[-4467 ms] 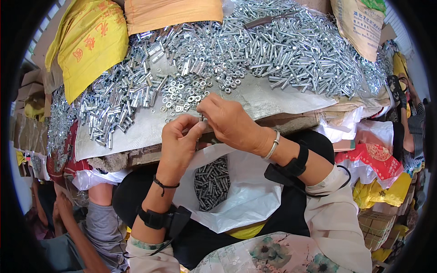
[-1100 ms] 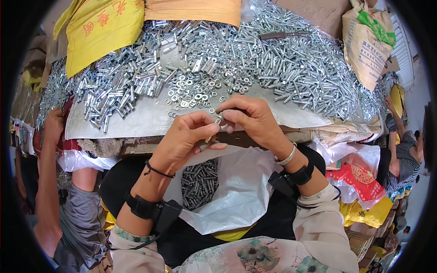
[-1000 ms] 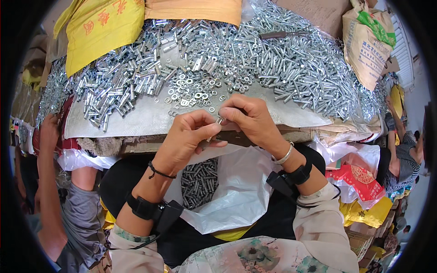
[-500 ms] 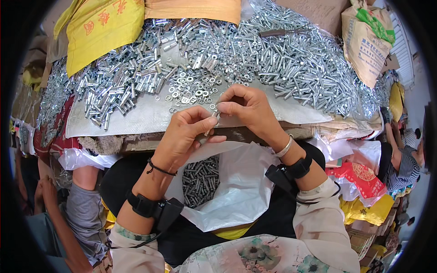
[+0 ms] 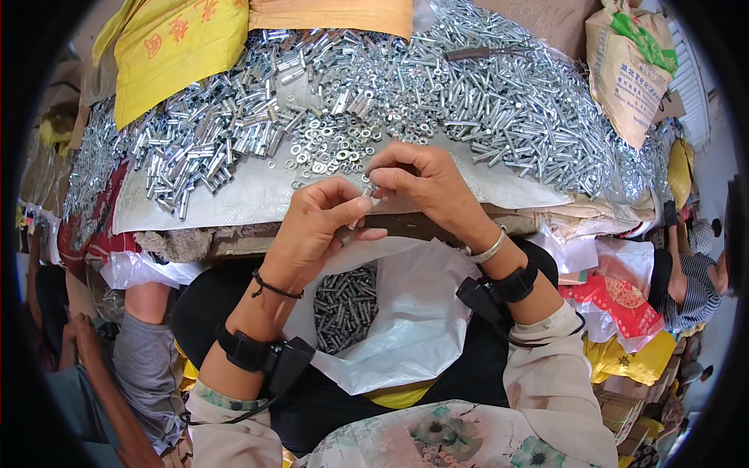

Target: Assembling metal bolts by adding washers and nuts.

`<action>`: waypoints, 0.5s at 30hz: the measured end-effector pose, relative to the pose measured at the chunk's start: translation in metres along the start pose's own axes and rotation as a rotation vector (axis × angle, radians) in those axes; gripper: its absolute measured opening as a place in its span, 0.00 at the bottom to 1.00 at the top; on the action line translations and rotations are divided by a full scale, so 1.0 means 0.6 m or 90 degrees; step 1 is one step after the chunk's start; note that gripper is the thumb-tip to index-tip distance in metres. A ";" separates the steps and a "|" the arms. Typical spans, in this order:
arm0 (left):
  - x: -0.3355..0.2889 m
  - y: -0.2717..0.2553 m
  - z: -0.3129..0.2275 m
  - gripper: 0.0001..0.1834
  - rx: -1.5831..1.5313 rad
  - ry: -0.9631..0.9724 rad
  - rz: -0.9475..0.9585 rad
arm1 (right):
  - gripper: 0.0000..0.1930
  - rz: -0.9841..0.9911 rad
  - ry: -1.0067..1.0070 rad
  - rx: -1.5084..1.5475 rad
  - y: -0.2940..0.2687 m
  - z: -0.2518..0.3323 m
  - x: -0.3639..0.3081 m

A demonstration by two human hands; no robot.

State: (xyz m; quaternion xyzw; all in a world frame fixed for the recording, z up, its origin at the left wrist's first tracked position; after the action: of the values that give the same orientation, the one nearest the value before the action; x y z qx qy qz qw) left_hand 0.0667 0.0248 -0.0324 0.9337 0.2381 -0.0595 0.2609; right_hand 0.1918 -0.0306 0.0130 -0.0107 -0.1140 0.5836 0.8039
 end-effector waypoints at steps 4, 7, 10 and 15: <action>-0.002 0.007 -0.013 0.03 0.138 0.105 -0.065 | 0.07 0.002 0.064 -0.014 0.004 -0.013 -0.002; -0.013 0.010 -0.035 0.02 0.411 0.250 -0.128 | 0.07 -0.018 0.099 0.006 0.007 -0.015 -0.005; -0.008 0.011 -0.025 0.02 0.255 0.161 -0.097 | 0.07 -0.015 0.092 -0.017 0.005 -0.011 -0.009; -0.006 0.002 0.002 0.04 -0.058 -0.046 0.019 | 0.06 0.064 0.007 0.035 0.005 0.006 -0.013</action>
State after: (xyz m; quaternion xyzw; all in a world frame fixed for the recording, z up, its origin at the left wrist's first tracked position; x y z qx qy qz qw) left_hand 0.0640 0.0216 -0.0318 0.9214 0.2171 -0.0785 0.3125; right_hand 0.1858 -0.0371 0.0146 0.0021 -0.0928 0.6262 0.7741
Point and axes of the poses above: each hand's wrist, its own x-axis towards the middle knuckle, its own y-axis out of the palm, z = x × y, the point moved 8 cm from there along x, towards the middle knuckle, and after that the axes turned 1 degree about x, right-handed, at the moved point
